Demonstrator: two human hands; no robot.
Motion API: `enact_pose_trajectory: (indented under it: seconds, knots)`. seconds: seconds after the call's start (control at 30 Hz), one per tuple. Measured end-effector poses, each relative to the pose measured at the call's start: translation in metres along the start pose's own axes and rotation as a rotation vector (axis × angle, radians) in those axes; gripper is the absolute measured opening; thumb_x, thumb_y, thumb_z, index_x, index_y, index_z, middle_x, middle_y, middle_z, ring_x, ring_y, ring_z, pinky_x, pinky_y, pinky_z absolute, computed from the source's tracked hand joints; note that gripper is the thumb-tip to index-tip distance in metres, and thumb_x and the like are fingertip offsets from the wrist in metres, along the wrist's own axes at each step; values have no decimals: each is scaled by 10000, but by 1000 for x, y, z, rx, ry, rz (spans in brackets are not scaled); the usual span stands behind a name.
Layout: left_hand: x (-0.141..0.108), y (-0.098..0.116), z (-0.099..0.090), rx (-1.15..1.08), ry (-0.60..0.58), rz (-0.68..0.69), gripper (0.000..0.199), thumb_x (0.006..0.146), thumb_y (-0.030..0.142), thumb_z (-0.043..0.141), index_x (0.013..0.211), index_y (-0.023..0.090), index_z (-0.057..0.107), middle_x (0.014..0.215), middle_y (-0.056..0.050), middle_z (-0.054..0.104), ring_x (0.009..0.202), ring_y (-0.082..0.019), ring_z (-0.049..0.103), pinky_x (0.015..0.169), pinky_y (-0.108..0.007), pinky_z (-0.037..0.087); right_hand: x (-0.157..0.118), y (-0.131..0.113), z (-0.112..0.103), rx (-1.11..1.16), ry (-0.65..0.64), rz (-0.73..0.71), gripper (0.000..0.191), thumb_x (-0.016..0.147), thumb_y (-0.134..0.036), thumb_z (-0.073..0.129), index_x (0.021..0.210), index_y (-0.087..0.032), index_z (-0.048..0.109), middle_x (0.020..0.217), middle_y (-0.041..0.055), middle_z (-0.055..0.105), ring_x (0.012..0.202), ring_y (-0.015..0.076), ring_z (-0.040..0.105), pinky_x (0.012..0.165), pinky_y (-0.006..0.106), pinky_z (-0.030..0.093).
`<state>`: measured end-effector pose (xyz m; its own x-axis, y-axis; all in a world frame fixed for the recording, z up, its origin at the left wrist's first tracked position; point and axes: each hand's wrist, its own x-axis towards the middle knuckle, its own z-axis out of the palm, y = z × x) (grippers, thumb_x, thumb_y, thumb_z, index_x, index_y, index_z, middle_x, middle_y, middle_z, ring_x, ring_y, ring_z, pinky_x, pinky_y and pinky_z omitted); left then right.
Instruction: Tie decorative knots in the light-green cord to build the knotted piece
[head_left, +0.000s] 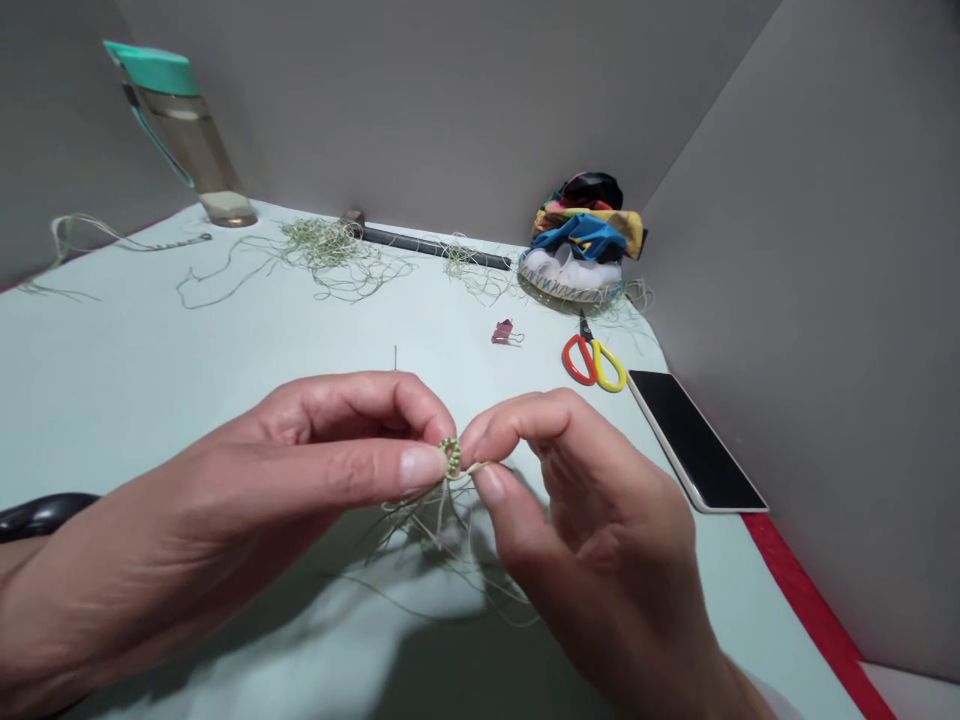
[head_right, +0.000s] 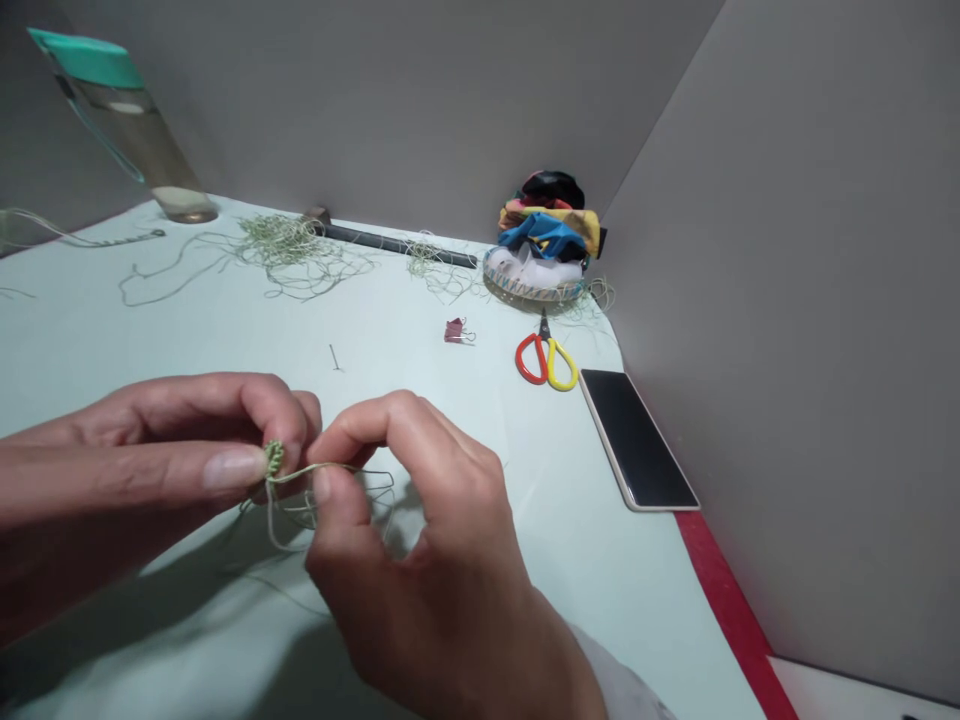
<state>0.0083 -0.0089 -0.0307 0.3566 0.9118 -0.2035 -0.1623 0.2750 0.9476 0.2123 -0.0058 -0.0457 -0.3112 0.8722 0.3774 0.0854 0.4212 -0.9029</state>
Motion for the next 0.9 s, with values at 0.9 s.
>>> enact_pose_trajectory:
  seconds: [0.9]
  knots:
    - [2,0,-2,134,13,68,190,905,461,801,851,280,817,806,15,750,813,-159,693,720,-175,592,11,-4,-7,399,-175,417,182,913,-303,774,790,-225,665,679,-66,513,630,96,441,605,226,405]
